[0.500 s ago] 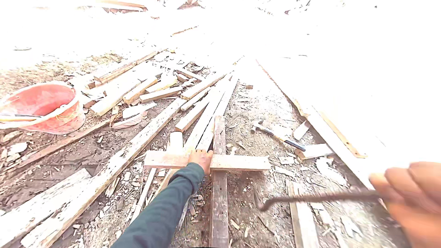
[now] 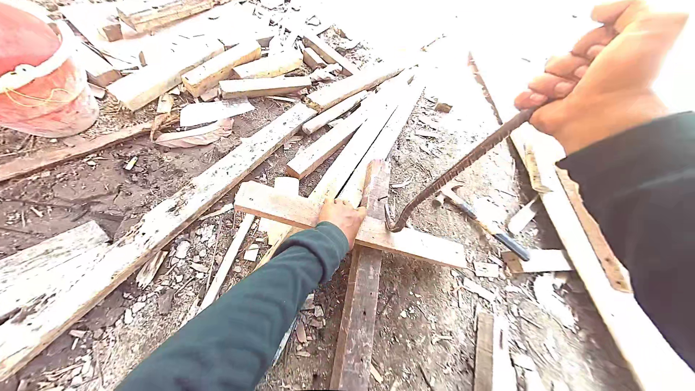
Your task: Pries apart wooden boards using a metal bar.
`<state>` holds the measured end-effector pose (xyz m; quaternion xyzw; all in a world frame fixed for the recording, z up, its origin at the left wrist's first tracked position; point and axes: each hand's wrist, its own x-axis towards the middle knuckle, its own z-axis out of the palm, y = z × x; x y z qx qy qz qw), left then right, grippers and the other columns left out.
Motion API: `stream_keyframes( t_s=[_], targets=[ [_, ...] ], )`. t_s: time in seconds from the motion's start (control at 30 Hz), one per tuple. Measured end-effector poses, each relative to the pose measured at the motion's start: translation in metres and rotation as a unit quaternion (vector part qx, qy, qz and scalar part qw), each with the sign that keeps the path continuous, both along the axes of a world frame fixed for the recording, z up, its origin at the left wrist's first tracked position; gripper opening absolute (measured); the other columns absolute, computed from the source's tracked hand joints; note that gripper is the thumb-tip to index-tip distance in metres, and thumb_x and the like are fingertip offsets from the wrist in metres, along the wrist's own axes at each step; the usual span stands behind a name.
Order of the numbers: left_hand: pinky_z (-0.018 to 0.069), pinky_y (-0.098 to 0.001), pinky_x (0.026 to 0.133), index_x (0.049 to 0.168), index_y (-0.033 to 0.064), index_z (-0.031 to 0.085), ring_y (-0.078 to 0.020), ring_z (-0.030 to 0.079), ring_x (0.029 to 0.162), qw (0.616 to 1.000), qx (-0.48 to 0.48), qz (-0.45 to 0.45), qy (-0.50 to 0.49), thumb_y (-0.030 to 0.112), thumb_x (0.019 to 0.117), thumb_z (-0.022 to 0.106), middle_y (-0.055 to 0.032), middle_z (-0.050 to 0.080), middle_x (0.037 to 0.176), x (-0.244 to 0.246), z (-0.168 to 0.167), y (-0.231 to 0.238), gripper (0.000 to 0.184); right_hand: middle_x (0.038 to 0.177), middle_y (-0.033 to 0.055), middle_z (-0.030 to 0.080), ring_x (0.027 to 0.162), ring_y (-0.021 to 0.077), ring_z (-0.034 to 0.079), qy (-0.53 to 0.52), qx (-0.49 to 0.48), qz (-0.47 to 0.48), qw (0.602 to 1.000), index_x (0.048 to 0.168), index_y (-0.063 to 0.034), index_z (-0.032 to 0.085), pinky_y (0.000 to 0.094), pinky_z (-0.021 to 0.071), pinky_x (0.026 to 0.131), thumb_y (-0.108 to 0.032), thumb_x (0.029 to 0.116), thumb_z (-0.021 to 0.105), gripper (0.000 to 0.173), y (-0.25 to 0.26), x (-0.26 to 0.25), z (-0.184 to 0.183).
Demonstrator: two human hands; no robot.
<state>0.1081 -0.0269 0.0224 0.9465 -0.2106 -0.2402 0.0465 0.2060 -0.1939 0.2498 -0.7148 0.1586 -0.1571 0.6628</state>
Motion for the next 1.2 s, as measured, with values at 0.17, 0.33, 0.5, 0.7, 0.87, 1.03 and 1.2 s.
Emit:
stream_keyframes(
  t_s=[0.17, 0.33, 0.5, 0.7, 0.87, 1.03, 1.2],
  targets=[
    [0.0467, -0.0572, 0.1, 0.151, 0.0252, 0.049, -0.0398, 0.061, 0.121, 1.0, 0.015, 0.007, 0.025, 0.022, 0.078, 0.08, -0.0209, 0.062, 0.133, 0.003, 0.0, -0.001, 0.08, 0.05, -0.0101, 0.026, 0.04, 0.0039, 0.029, 0.01, -0.004, -0.016, 1.0, 0.07, -0.0264, 0.034, 0.0206, 0.0343, 0.044, -0.028, 0.1041, 0.042, 0.035, 0.008, 0.031, -0.015],
    [0.0422, -0.0612, 0.107, 0.151, 0.0251, 0.05, -0.0413, 0.059, 0.125, 0.999, 0.002, 0.046, 0.028, 0.019, 0.0786, 0.081, -0.0224, 0.06, 0.136, -0.005, -0.003, -0.004, 0.079, 0.048, -0.0106, 0.026, 0.039, 0.0035, 0.029, -0.047, 0.003, 0.071, 0.996, 0.065, -0.026, 0.037, 0.0201, 0.0366, 0.042, -0.02, 0.1041, 0.044, 0.04, 0.011, 0.0, -0.01],
    [0.0447, -0.06, 0.104, 0.149, 0.0221, 0.051, -0.0407, 0.059, 0.125, 0.999, 0.012, 0.042, 0.019, 0.02, 0.0774, 0.081, -0.0217, 0.061, 0.136, -0.007, 0.002, -0.009, 0.077, 0.049, -0.0097, 0.024, 0.04, 0.0049, 0.028, -0.006, -0.001, 0.003, 1.0, 0.068, -0.0258, 0.035, 0.0226, 0.0359, 0.043, -0.025, 0.1033, 0.045, 0.037, 0.005, 0.008, 0.005],
    [0.0447, -0.0622, 0.104, 0.151, 0.0265, 0.052, -0.0417, 0.059, 0.125, 0.999, 0.034, 0.032, 0.011, 0.027, 0.075, 0.083, -0.021, 0.063, 0.135, 0.003, 0.003, -0.014, 0.082, 0.053, -0.0093, 0.028, 0.041, 0.0051, 0.032, 0.078, 0.001, -0.012, 0.997, 0.072, -0.0259, 0.037, 0.0244, 0.0403, 0.045, -0.03, 0.1013, 0.048, 0.031, -0.02, 0.032, 0.006],
    [0.0414, -0.065, 0.107, 0.146, 0.0249, 0.056, -0.0407, 0.06, 0.124, 0.997, 0.016, 0.071, 0.021, 0.031, 0.0732, 0.084, -0.0203, 0.065, 0.132, 0.007, 0.001, -0.016, 0.078, 0.051, -0.0094, 0.024, 0.041, 0.0055, 0.027, 0.07, 0.003, -0.01, 0.997, 0.07, -0.027, 0.032, 0.0243, 0.0356, 0.044, -0.032, 0.103, 0.045, 0.036, -0.002, 0.011, 0.016],
    [0.0442, -0.0636, 0.103, 0.144, 0.0166, 0.058, -0.0431, 0.061, 0.12, 0.994, -0.028, 0.099, -0.044, 0.028, 0.0744, 0.085, -0.024, 0.064, 0.13, -0.011, -0.011, -0.013, 0.076, 0.046, -0.0102, 0.024, 0.037, 0.0045, 0.025, -0.042, -0.033, 0.104, 0.993, 0.058, -0.0277, 0.031, 0.0212, 0.0313, 0.039, -0.032, 0.1058, 0.045, 0.05, 0.017, -0.096, 0.028],
    [0.0471, -0.0651, 0.096, 0.144, 0.0141, 0.057, -0.0421, 0.064, 0.114, 0.994, -0.016, 0.097, -0.055, 0.032, 0.0714, 0.087, -0.0219, 0.067, 0.126, -0.016, -0.013, -0.011, 0.08, 0.043, -0.0087, 0.023, 0.036, 0.0056, 0.025, -0.123, 0.032, 0.089, 0.988, 0.055, -0.0265, 0.029, 0.0223, 0.032, 0.039, -0.025, 0.105, 0.042, 0.052, -0.005, -0.142, 0.037]
  ],
)
